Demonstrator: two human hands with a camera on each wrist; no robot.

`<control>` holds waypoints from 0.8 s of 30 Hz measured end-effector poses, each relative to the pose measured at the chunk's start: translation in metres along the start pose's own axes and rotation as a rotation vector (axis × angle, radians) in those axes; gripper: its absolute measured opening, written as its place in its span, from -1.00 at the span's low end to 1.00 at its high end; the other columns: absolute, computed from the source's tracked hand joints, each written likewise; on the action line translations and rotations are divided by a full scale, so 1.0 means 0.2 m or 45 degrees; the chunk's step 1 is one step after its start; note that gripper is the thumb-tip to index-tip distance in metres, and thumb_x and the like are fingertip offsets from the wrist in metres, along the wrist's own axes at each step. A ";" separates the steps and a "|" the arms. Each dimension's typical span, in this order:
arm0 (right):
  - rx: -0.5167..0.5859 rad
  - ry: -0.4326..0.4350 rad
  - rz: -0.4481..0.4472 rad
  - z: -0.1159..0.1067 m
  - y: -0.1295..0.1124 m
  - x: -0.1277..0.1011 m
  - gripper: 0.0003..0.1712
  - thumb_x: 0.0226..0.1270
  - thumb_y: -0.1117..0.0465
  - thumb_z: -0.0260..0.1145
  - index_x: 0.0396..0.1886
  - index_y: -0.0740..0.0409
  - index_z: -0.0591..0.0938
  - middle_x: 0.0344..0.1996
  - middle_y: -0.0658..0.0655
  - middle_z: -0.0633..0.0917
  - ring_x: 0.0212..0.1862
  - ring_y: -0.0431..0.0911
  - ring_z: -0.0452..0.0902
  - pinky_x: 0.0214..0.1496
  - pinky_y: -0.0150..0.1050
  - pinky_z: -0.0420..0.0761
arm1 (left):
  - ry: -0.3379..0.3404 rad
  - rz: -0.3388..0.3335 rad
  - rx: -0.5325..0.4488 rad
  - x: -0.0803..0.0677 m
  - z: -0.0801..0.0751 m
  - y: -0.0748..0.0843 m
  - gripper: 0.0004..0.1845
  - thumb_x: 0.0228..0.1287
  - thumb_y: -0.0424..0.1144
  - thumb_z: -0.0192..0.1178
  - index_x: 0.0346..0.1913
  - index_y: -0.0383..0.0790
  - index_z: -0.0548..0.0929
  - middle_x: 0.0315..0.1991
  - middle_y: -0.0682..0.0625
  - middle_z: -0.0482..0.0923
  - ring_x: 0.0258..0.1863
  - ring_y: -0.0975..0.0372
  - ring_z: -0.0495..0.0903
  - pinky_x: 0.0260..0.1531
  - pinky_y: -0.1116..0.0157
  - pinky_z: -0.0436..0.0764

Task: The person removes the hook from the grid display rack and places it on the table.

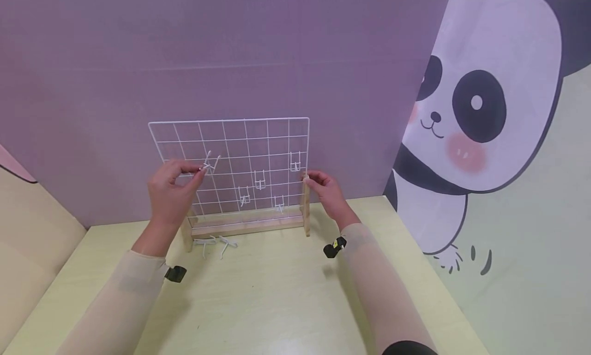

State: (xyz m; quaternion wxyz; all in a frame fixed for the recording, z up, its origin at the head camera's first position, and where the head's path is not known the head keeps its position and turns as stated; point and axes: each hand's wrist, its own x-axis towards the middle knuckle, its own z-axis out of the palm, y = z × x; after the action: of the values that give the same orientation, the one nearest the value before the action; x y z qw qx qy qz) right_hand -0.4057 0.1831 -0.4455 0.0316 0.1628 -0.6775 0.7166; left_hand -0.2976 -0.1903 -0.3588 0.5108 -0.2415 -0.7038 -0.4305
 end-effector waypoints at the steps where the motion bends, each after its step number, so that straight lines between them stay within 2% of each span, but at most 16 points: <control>1: 0.003 0.001 -0.002 0.00 0.00 0.00 -0.61 0.67 0.32 0.34 0.34 0.45 0.63 0.00 -0.08 0.82 0.15 -0.16 0.67 0.50 -0.14 0.54 | -0.008 0.007 0.001 -0.01 0.00 0.00 -0.84 0.18 -0.61 0.58 -0.27 -0.36 0.84 -0.29 -0.19 0.82 -0.27 0.06 0.74 -0.01 0.57 0.58; 12: -0.005 0.023 0.001 0.01 0.00 -0.01 -0.60 0.67 0.33 0.34 0.34 0.47 0.62 0.00 -0.05 0.82 0.13 -0.17 0.67 0.45 -0.19 0.56 | -0.135 0.044 0.023 -0.07 -0.05 -0.03 -0.85 0.21 -0.61 0.55 -0.24 -0.38 0.83 -0.28 -0.17 0.81 -0.27 0.04 0.75 -0.02 0.55 0.61; 19: 0.005 0.017 -0.019 0.01 -0.01 -0.01 -0.61 0.67 0.34 0.34 0.33 0.48 0.62 -0.01 -0.07 0.83 0.13 -0.17 0.68 0.43 -0.19 0.57 | -0.184 0.047 0.063 -0.11 -0.07 -0.05 -0.83 0.17 -0.62 0.54 -0.23 -0.38 0.82 -0.28 -0.17 0.81 -0.27 0.05 0.75 -0.19 0.58 0.61; 24: 0.044 0.014 -0.024 0.01 0.01 -0.01 -0.66 0.66 0.36 0.33 0.30 0.43 0.66 -0.02 -0.09 0.84 0.13 -0.18 0.68 0.40 -0.23 0.59 | -0.204 0.058 0.094 -0.15 -0.09 -0.05 -0.81 0.17 -0.62 0.55 -0.22 -0.35 0.83 -0.27 -0.14 0.81 -0.25 -0.01 0.77 -0.08 0.49 0.60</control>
State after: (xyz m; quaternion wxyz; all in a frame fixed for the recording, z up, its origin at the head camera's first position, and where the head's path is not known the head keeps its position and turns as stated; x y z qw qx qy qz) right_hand -0.4046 0.1816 -0.4470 0.0392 0.1657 -0.6632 0.7289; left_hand -0.2866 -0.2078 -0.3878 0.4711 -0.2721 -0.7523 -0.3716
